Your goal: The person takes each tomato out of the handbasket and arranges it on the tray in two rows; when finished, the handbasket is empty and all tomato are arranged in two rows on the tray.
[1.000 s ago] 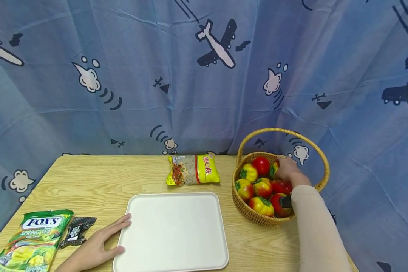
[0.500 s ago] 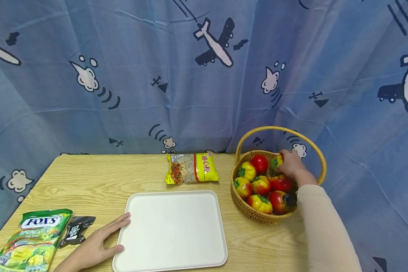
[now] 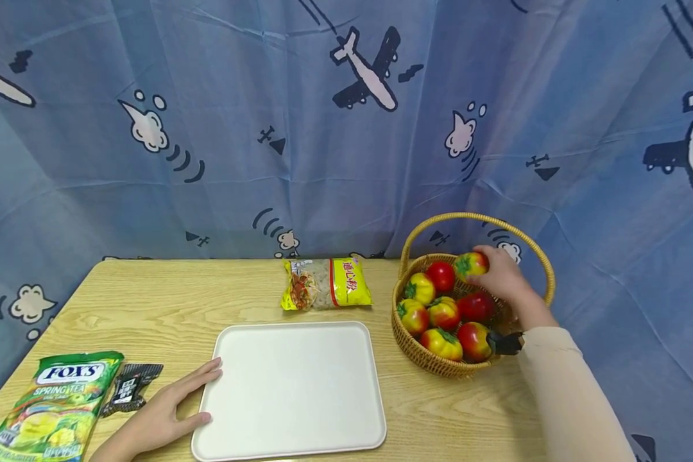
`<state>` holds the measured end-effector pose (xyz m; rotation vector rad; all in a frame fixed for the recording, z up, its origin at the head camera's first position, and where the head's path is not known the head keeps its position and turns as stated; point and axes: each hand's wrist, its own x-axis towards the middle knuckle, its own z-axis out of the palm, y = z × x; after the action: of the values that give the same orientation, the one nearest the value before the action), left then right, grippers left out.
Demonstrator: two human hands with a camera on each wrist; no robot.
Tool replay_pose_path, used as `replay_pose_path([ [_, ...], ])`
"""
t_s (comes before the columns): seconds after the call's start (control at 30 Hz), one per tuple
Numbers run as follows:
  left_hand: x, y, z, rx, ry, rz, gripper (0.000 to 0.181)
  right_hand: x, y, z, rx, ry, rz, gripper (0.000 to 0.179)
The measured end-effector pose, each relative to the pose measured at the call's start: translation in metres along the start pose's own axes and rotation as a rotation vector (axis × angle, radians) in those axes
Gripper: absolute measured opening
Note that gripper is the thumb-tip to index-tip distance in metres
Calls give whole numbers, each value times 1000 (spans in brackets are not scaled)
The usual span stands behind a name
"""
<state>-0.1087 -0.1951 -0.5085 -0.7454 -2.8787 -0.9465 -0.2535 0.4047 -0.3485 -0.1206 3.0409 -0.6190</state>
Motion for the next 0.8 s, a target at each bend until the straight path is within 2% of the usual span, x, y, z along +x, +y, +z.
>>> replay_pose_path([
  [0.13,0,1,0,-5,0,-2,63,-7,-6,-3,32,3,0,75],
  [0.37,0,1,-1,-10,-12,-14,64,-23,-25,-1,99,20,-67,75],
  [0.6,1,3,-4,-8,6,10,62,-37,-42,8,171,38,-92,74],
  [0.8,0,2,-3,-23,-10,-12,63,-45,-55,22,241,63,-109,72],
])
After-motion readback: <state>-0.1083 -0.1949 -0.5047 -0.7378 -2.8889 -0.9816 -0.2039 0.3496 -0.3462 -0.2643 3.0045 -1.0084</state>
